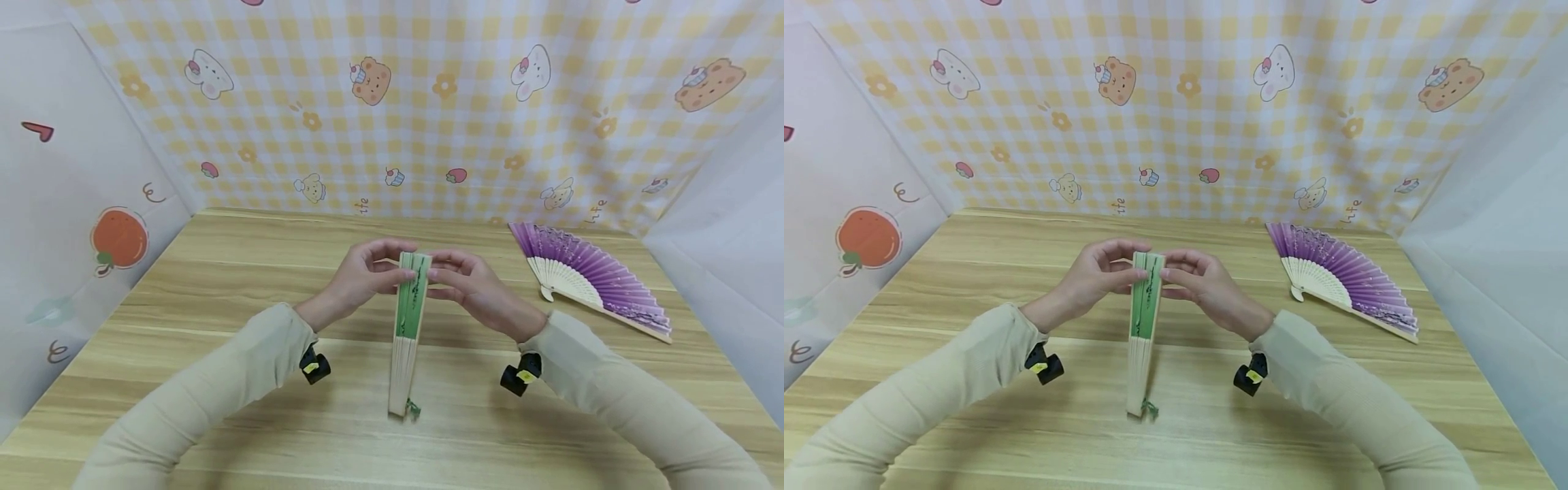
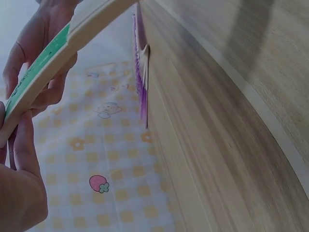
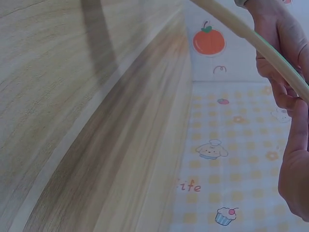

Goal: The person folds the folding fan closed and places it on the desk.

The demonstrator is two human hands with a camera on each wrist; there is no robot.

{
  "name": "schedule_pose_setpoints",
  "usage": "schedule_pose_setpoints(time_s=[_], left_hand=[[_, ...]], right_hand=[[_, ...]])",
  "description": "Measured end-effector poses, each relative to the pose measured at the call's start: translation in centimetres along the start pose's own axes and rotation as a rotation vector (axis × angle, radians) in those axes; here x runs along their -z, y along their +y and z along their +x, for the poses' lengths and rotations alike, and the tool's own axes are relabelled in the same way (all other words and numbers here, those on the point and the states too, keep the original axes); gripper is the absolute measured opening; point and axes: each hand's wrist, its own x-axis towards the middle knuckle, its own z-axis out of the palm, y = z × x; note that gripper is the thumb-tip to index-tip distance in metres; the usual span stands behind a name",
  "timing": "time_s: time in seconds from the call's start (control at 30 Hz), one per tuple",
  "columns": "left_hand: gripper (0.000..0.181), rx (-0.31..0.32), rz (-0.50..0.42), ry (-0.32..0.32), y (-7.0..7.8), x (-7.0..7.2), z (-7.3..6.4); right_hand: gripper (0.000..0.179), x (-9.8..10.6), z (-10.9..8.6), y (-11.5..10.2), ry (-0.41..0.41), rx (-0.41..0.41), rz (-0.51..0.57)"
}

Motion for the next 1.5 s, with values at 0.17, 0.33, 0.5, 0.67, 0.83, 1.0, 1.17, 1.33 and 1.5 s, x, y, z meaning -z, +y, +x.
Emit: schedule_pose_setpoints(time_s=[0.17,0.33,0.5,0.67,0.83,1.0,1.17,1.33,1.5], left_hand=[[0.037,0.007,0.03,0.034,-0.5,0.9,-0.3],[0.039,0.049,0.067,0.057,-1.3,2.2,-0.4],[0.041,0.104,0.102,0.091,-2.1,3.4,-0.3],[0.04,0.137,0.142,0.11,-2.5,4.6,0.2],[0.039,0.212,0.175,0.094,-2.9,5.9,0.8],[0.037,0.258,0.16,0.072,-3.3,7.0,1.3],[0.04,0.292,0.167,0.062,-3.8,7.8,1.9],[0.041,0.324,0.171,0.043,-4.6,8.4,2.9],[0.044,0.354,0.145,0.026,-5.4,8.9,3.7]], right_hand=[[0.03,-0.3,1.0,0.7,-0.017,-0.032,-0.022],[0.035,-0.8,2.4,1.4,-0.028,-0.078,-0.035],[0.038,-1.4,3.8,2.1,-0.033,-0.119,-0.041],[0.035,-1.8,5.5,2.6,-0.003,-0.165,-0.076],[0.033,-1.9,7.1,3.3,0.011,-0.226,-0.086],[0.033,-1.8,8.4,3.9,0.015,-0.254,-0.094],[0.033,-1.5,9.5,4.8,0.035,-0.274,-0.082],[0.03,-1.2,10.4,5.5,0.107,-0.29,-0.075],[0.03,-0.9,11.1,6.2,0.186,-0.306,-0.077]])
